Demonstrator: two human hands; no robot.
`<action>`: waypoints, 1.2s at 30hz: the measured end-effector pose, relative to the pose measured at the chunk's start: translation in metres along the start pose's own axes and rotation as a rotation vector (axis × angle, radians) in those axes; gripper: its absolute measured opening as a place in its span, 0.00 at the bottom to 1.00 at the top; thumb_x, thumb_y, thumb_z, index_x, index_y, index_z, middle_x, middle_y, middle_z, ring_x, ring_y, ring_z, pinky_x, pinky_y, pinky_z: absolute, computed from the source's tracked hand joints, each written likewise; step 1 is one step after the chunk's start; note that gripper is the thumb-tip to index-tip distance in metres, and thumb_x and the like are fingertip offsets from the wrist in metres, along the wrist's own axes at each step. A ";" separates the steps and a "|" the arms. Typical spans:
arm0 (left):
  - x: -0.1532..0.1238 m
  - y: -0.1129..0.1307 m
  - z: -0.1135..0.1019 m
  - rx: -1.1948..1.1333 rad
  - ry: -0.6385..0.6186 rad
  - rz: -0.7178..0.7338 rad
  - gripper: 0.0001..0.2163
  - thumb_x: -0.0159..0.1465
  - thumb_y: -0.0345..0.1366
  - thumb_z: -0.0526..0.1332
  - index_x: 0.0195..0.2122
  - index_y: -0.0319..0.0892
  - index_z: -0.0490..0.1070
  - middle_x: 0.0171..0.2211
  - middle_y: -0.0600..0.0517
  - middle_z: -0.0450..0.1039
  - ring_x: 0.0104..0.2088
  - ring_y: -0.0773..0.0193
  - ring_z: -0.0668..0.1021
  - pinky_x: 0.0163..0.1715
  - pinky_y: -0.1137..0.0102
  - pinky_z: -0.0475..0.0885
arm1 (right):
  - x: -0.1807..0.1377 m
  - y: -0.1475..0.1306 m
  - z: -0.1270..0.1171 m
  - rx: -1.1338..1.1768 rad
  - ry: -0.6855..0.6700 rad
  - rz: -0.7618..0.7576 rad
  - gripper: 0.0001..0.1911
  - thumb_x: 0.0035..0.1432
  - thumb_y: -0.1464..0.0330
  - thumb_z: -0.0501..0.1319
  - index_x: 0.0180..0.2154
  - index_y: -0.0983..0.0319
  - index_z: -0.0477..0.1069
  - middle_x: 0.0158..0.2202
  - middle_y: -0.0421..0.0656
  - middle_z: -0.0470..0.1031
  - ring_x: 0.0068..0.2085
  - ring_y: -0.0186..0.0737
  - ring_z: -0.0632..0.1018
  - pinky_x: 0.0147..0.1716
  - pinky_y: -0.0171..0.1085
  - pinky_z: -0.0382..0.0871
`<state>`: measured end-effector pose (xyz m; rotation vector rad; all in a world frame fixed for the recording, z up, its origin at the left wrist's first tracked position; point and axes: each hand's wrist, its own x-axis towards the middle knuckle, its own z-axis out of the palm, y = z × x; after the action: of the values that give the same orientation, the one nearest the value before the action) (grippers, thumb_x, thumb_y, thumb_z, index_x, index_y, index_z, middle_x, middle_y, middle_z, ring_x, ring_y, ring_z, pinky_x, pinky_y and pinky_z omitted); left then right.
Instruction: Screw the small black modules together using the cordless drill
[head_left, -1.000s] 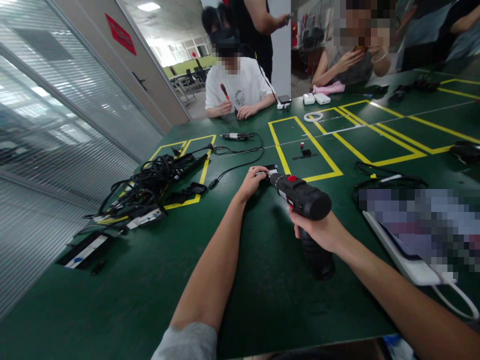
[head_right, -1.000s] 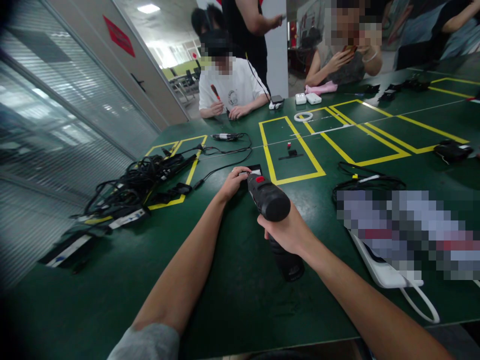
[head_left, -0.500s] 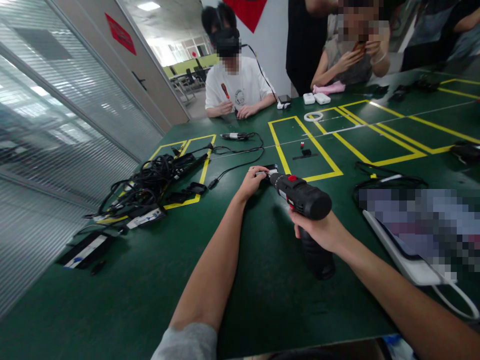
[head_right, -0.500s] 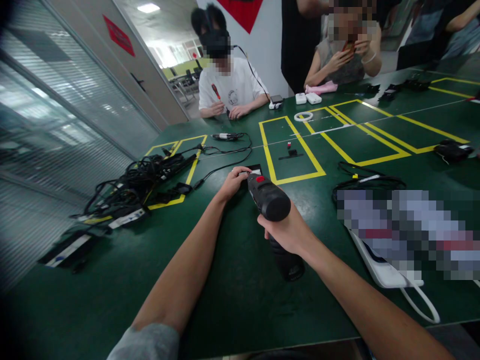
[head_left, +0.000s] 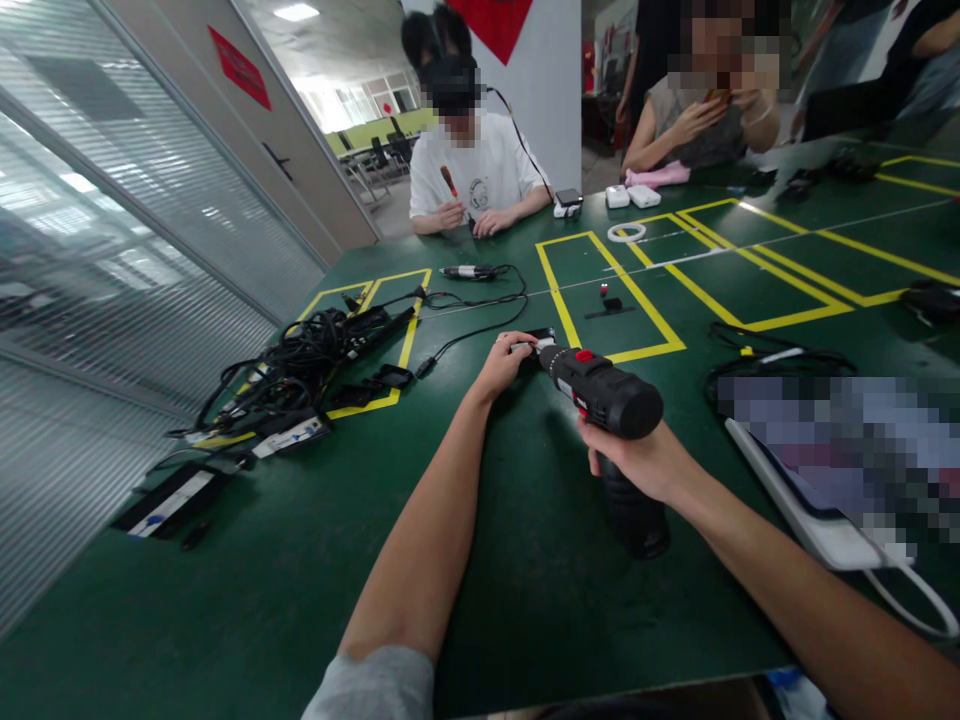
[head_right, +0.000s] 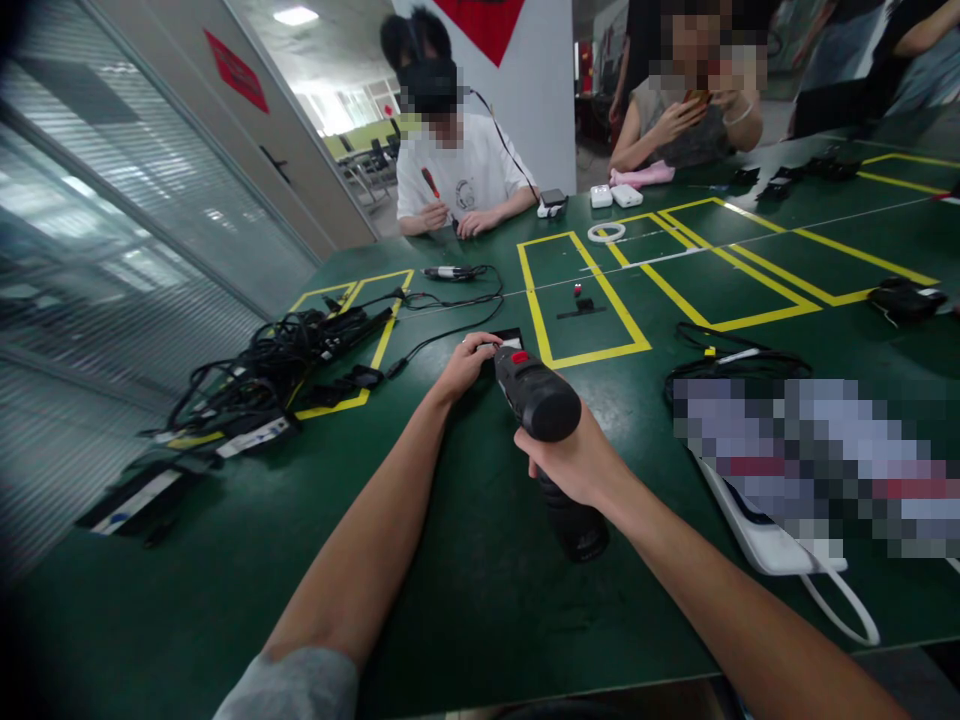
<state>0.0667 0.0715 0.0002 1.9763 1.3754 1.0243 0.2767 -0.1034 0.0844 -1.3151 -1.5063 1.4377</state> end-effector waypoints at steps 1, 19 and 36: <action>0.000 0.000 0.000 0.001 -0.001 0.003 0.10 0.60 0.33 0.55 0.40 0.44 0.74 0.44 0.51 0.72 0.50 0.61 0.70 0.56 0.66 0.63 | 0.000 0.000 0.000 -0.003 -0.004 -0.001 0.05 0.51 0.70 0.59 0.33 0.60 0.66 0.18 0.36 0.69 0.21 0.38 0.74 0.25 0.38 0.68; 0.000 -0.002 0.000 -0.007 -0.010 0.016 0.11 0.60 0.33 0.55 0.40 0.43 0.74 0.44 0.50 0.72 0.50 0.61 0.70 0.56 0.66 0.62 | 0.001 0.003 0.001 0.023 0.005 -0.009 0.17 0.51 0.70 0.60 0.45 0.61 0.65 0.19 0.34 0.69 0.20 0.38 0.74 0.24 0.38 0.68; -0.001 0.003 -0.001 -0.012 -0.014 -0.003 0.10 0.60 0.32 0.55 0.40 0.42 0.74 0.44 0.50 0.72 0.49 0.61 0.71 0.56 0.65 0.62 | 0.000 0.000 0.001 0.013 -0.004 -0.016 0.20 0.51 0.70 0.59 0.48 0.61 0.63 0.20 0.34 0.70 0.21 0.38 0.75 0.25 0.38 0.68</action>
<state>0.0673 0.0698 0.0031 1.9684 1.3617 1.0130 0.2754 -0.1036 0.0845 -1.2907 -1.5035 1.4388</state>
